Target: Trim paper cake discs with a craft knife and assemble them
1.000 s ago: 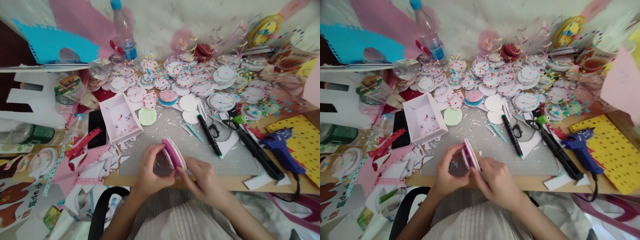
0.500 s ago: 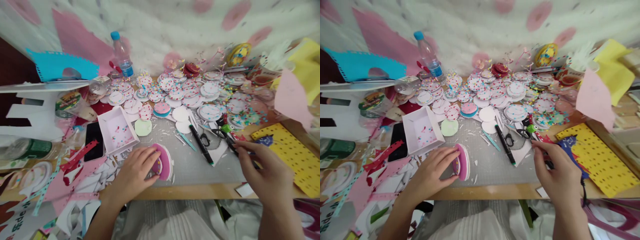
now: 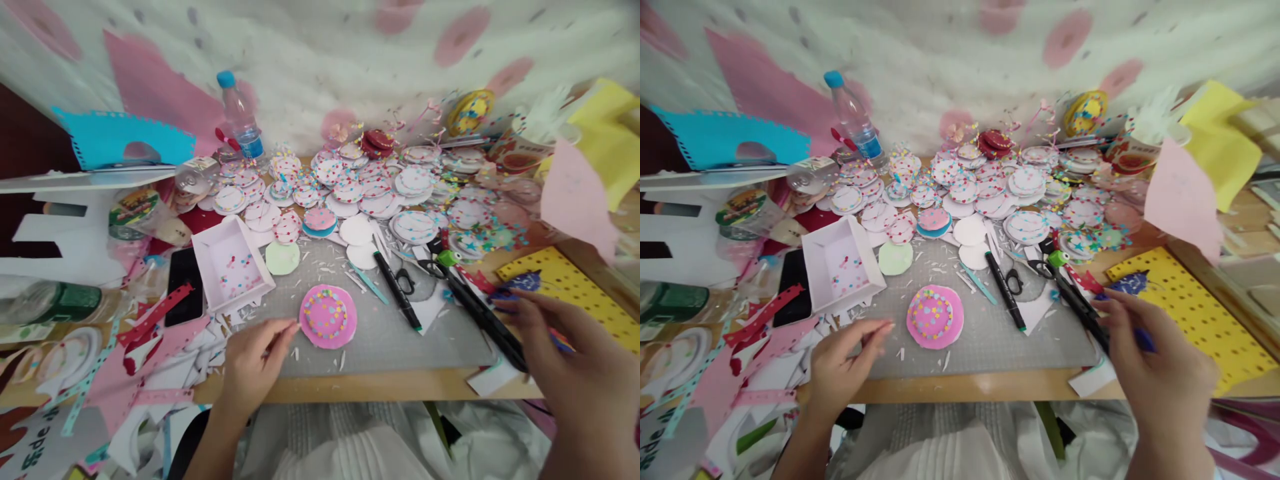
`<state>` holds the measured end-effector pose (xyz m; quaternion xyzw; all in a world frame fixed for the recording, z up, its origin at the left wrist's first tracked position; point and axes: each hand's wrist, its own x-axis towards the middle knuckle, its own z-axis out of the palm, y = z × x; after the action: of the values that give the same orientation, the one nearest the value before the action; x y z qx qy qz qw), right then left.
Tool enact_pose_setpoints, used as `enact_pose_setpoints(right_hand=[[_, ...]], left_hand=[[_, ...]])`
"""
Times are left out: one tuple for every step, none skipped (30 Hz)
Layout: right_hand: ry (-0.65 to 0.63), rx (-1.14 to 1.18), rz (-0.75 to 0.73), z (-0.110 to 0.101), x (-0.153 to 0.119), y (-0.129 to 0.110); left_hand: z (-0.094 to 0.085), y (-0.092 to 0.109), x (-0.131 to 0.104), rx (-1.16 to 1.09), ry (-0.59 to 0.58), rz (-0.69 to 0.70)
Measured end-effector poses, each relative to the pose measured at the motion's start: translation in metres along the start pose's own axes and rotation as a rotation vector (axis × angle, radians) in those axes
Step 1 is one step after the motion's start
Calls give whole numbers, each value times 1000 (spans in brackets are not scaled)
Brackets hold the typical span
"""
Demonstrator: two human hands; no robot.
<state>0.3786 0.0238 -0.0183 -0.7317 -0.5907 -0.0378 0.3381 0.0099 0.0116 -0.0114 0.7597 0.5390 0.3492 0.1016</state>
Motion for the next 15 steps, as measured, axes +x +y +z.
enact_pose_setpoints(right_hand=[[-3,25,11,-3,0,3],[-13,28,-13,-6,1,6],[-34,1,-64,-9,2,9],[-50,-51,-131,-12,3,12],[-56,-111,-198,-15,5,14],[-57,-150,-253,-18,6,16],[-57,-164,-285,-20,7,17],[-62,-160,-301,-22,7,17],[-64,-150,-305,-24,7,17],[-66,-147,-300,-25,7,17],[-63,-153,-284,-26,7,17],[-49,-162,-256,-28,6,18],[-15,-174,-226,-29,5,21],[32,-190,-187,-30,4,24],[90,-208,-140,-32,4,29]], left_hand=[[3,1,-5,9,-13,-6],[7,3,-9,24,-28,-6],[11,5,-12,44,-42,-2],[16,8,-14,63,-53,13],[21,10,-15,75,-65,29],[25,13,-15,79,-84,48],[30,16,-15,75,-110,74],[34,18,-15,64,-142,104],[38,20,-14,51,-175,131],[42,21,-14,42,-209,155],[45,21,-14,40,-236,174],[47,21,-14,46,-255,187],[49,20,-14,54,-266,194],[50,18,-13,66,-268,199],[51,16,-13,78,-266,201]])
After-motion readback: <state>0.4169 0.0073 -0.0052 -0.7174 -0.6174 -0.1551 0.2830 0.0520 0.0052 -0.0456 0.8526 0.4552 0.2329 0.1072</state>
